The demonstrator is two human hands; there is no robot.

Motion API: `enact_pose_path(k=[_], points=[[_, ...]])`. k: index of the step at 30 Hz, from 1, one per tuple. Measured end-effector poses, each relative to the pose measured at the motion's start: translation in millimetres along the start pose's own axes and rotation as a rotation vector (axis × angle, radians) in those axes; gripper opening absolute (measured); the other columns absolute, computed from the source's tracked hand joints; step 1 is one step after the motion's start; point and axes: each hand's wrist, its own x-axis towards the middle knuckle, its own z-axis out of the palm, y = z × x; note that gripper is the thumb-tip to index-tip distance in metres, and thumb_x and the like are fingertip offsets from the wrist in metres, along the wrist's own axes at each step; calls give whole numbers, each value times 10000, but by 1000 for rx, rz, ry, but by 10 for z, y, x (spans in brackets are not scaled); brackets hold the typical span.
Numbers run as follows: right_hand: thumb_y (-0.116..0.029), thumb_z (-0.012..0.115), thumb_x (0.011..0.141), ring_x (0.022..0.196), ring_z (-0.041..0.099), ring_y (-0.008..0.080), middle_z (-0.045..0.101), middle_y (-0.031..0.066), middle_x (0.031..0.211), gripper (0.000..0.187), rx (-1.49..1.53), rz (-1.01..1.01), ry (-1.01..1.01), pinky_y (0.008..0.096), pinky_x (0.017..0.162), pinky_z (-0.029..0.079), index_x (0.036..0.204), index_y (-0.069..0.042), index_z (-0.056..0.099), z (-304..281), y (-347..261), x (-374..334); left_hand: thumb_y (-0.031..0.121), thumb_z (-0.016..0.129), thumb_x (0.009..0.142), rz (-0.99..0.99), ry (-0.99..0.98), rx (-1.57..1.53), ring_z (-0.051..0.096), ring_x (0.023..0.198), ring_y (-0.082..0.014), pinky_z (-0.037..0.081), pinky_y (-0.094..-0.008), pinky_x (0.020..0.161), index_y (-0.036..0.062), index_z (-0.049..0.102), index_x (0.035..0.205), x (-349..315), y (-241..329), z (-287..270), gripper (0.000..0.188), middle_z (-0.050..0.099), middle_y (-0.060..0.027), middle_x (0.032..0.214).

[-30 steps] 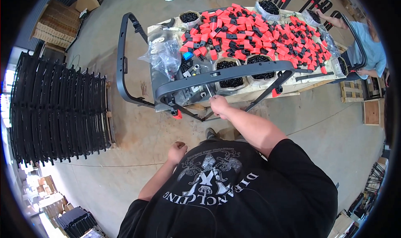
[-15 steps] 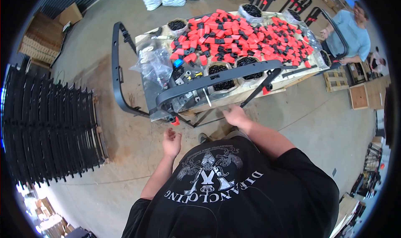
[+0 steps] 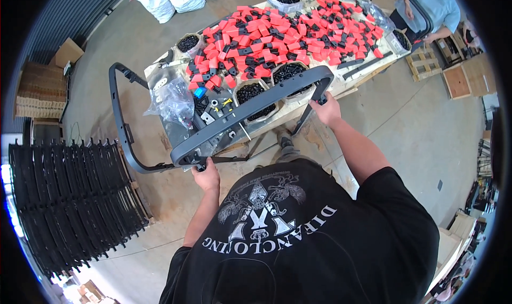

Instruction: Assemble industrial metal frames by attaching protective plastic caps and tightening fasteners using a wrench.

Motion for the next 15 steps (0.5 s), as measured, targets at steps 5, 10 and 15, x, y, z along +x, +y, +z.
enact_pose_path(k=[5,10,15], points=[[-442,729,842,1031,688,388,719,239,1062,588,68,0,-89,439,905,536,1253,-43,596,-68,89,-50,203,762,891,-41,-103,-201,603,560,-147,477,-299,505,23,480,1167,-276,507,-42,434,615,-62,714],[-430,680,835,1044,682,386,718,228,1075,567,-99,31,-236,443,915,538,1247,-48,602,-335,-87,38,187,717,902,-72,-145,-141,621,584,-166,497,-321,515,19,497,1179,-213,491,-67,391,632,-80,719],[-420,695,805,1065,675,376,700,245,1108,612,-300,71,-447,431,935,536,1213,26,593,-417,12,149,213,659,882,-161,-345,250,638,519,-195,493,-327,463,21,591,976,-172,621,-275,223,642,-77,699]])
